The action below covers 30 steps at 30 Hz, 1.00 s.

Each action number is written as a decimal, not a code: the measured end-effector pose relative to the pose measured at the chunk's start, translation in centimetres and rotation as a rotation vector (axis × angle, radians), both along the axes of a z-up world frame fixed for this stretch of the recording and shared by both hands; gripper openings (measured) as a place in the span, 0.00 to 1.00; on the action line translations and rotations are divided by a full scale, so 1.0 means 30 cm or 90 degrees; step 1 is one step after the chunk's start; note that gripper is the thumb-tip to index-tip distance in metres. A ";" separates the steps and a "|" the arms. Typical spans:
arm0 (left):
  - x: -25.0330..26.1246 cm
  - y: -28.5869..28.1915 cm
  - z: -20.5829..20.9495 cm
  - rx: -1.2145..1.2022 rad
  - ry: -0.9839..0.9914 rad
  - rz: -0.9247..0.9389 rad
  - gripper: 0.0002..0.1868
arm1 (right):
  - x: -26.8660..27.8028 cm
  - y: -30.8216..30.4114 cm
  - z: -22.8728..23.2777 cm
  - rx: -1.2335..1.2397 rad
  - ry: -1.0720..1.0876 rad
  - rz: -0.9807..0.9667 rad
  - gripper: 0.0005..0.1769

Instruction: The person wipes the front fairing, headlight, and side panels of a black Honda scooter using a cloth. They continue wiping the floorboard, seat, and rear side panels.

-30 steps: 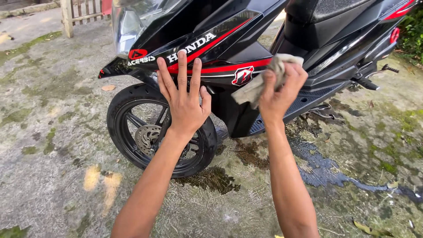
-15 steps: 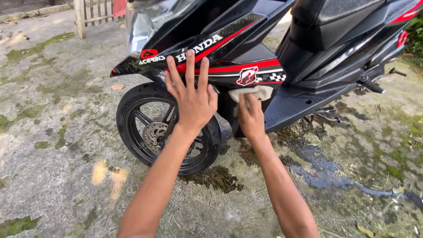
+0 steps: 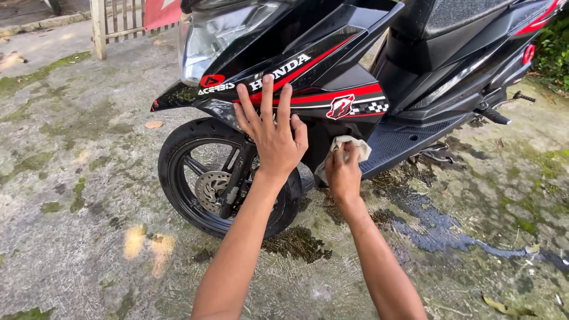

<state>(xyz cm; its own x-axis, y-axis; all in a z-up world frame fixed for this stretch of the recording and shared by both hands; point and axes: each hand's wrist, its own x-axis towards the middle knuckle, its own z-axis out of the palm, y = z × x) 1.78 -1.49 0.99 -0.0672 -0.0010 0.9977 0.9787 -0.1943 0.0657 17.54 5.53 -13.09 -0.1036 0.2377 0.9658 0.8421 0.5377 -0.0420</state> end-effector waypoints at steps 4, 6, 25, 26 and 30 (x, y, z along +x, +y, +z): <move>-0.007 -0.009 0.002 -0.010 -0.005 -0.019 0.33 | -0.035 0.023 0.071 0.005 0.017 0.067 0.16; -0.009 0.002 -0.001 -0.001 -0.015 -0.032 0.32 | -0.059 -0.022 0.135 0.019 0.017 0.058 0.14; -0.029 0.001 0.017 0.104 -0.091 -0.151 0.28 | -0.122 -0.056 0.181 0.028 0.000 -0.060 0.07; -0.031 0.005 0.013 0.102 -0.095 -0.155 0.28 | -0.119 -0.043 0.178 0.027 -0.003 -0.065 0.07; -0.043 0.019 0.009 0.133 -0.106 -0.159 0.25 | -0.152 -0.047 0.226 0.128 -0.137 -0.064 0.11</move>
<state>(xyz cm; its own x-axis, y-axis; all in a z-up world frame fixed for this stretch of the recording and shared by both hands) 0.48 -0.92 1.27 -0.2526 -0.1668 0.9531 0.8788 -0.4517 0.1538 12.98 4.11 -6.30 -0.2972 0.0641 0.9527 0.8692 0.4312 0.2422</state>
